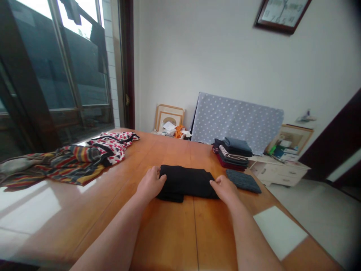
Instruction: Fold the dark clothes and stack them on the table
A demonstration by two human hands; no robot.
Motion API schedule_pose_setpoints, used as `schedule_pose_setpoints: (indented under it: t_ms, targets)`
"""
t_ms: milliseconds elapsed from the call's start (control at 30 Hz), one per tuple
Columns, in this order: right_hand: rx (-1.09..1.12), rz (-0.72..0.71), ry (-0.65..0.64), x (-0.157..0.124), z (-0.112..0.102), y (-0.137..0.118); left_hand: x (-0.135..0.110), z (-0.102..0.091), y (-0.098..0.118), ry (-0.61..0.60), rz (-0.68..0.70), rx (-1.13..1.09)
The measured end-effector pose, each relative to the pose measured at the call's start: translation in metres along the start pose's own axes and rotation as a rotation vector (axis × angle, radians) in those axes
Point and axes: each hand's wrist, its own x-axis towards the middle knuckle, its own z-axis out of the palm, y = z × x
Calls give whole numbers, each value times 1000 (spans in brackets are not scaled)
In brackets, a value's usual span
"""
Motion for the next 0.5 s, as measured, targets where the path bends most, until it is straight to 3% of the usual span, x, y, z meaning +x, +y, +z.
schedule_pose_setpoints:
  t_ms: [100, 167, 267, 367, 500]
  targets:
    - [123, -235, 75, -14, -3, -23, -5, -6, 5, -65, -78, 47]
    - [146, -417, 3, -27, 0, -40, -8, -7, 7, -86, -86, 85]
    - [70, -628, -207, -46, 10, -61, -9, 0, 7, -80, -26, 37]
    - [4, -749, -346, -59, 21, -73, -10, 9, 10, -45, -54, -182]
    - [-14, -763, -314, -64, 31, -81, -15, 12, 28, -99, -203, -708]
